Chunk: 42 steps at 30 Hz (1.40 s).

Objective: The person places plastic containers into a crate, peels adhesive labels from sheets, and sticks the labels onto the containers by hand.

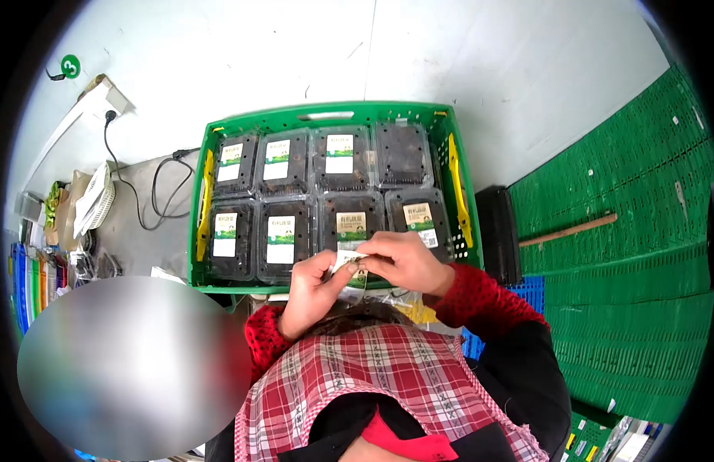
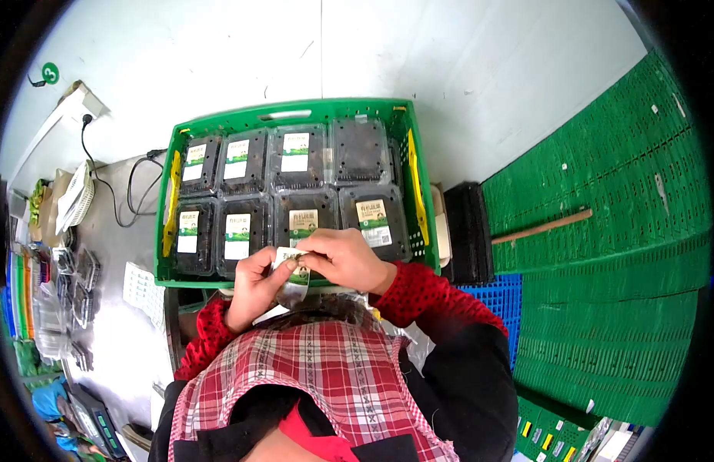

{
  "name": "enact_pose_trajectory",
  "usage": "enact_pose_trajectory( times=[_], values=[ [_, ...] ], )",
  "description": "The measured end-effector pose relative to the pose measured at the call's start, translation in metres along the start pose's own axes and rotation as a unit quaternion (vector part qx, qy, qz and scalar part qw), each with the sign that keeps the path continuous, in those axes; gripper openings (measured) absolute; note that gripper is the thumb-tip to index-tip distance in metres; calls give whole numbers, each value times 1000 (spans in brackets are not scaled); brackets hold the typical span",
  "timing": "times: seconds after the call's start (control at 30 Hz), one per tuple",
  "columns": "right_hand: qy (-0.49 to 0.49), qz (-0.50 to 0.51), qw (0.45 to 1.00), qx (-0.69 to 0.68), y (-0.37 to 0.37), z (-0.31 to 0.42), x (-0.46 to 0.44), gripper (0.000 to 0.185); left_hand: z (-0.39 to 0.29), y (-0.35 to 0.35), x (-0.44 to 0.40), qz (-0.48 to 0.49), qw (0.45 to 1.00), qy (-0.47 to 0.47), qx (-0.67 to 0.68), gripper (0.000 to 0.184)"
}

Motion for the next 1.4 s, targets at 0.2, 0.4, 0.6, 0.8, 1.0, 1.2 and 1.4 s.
enact_pose_trajectory(
  times=[0.2,0.4,0.6,0.8,1.0,1.2,1.4],
  values=[
    [-21,-64,997,-37,85,-24,-60,8,25,-19,15,21,992,113,50,20],
    [-167,-1,965,202,156,-184,-104,42,-1,14,26,-65,998,18,9,21],
    [-109,25,977,181,91,-130,-129,63,-2,56,53,-115,979,-66,-153,22],
    [-57,240,947,-206,-82,18,-148,18,-5,92,95,-295,911,-88,-274,27],
    [156,291,944,0,-193,90,-171,12,6,152,175,-325,940,-14,-106,16],
    [385,223,889,112,-287,99,-190,35,151,176,329,-710,672,153,142,28],
    [338,201,892,222,-309,75,-196,41,193,182,380,-743,596,252,168,37]
  ],
)
Point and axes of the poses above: each hand's wrist, its own x-axis away from the middle knuckle, its own y-axis out of the back of the hand, z = x × y, the point moved 3 cm from there along -x, towards the middle knuckle, and after that the axes turned 7 degrees about z, right-handed, at the moved point
